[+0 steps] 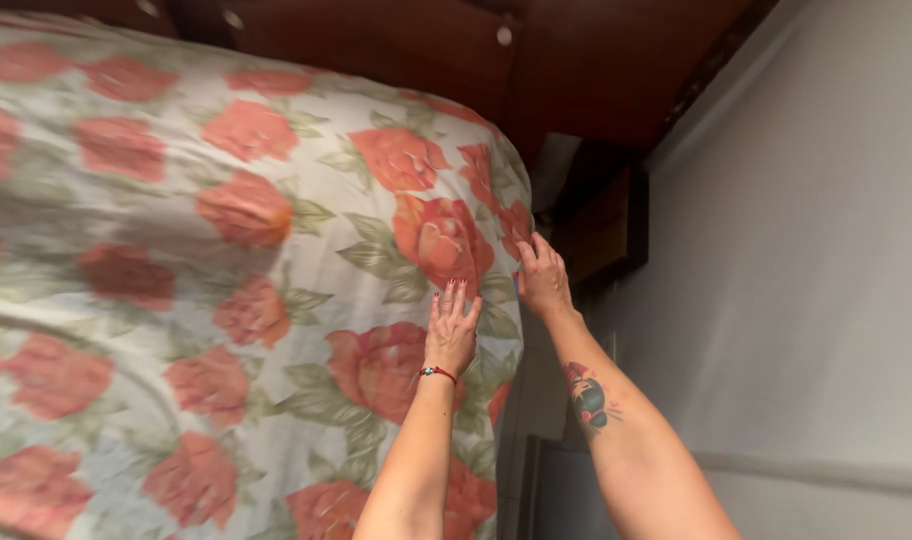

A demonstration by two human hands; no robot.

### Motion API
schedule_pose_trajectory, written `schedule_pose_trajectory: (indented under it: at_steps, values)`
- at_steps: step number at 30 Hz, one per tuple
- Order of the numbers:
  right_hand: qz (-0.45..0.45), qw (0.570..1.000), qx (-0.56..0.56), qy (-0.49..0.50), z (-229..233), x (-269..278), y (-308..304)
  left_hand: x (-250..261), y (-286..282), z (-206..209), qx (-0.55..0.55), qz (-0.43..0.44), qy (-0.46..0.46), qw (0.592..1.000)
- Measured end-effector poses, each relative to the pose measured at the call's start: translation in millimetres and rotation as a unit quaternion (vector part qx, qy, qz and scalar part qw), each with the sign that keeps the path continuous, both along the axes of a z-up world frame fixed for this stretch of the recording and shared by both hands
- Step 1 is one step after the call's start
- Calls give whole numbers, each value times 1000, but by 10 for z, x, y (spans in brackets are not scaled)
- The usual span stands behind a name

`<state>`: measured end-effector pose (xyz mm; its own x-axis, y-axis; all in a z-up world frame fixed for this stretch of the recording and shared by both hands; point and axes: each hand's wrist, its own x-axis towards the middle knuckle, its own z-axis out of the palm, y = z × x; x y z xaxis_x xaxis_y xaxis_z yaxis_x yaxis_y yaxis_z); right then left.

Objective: The person is making the bed, arranging pillows and a floral patterned blanket.

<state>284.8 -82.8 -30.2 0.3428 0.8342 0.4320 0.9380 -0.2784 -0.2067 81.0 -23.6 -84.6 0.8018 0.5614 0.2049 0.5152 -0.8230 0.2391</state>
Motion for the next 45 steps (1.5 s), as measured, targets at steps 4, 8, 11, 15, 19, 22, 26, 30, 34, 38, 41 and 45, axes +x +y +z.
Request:
schedule_pose_trajectory:
  at_steps: [4,8,11,15,19,22,26,30,34,38,41,45]
  values:
    - [-29,998,-13,59,-508,176,6,273,62,-421,21,17,6,1000]
    - [-157,920,-215,286,-701,-25,74,250,22,-525,74,36,1,997]
    - [-115,948,-181,235,-1057,-96,23,212,-36,-494,105,39,53,992]
    - [-139,944,-75,290,-1406,463,-65,264,-77,-527,66,37,22,997]
    - [-95,993,71,13,-197,772,-59,478,-28,-387,44,-6,-114,992]
    - [-96,991,66,-61,-82,865,-31,594,-35,-274,23,-13,-134,991]
    - [-137,990,-35,9,-807,932,53,523,89,-444,-16,-20,-44,999]
    - [-184,971,-58,144,-1260,1023,-69,461,87,-528,-76,-74,-58,993]
    - [-188,959,48,206,-1428,1209,101,536,83,-527,-38,-85,-14,996]
    - [-232,821,144,502,-769,968,603,536,42,-1026,47,-93,-83,991]
    - [-150,910,71,381,-1220,1119,745,518,-3,-1159,20,-88,-90,992]
    - [-120,918,24,378,-1093,1327,720,511,-24,-1205,12,-80,-77,994]
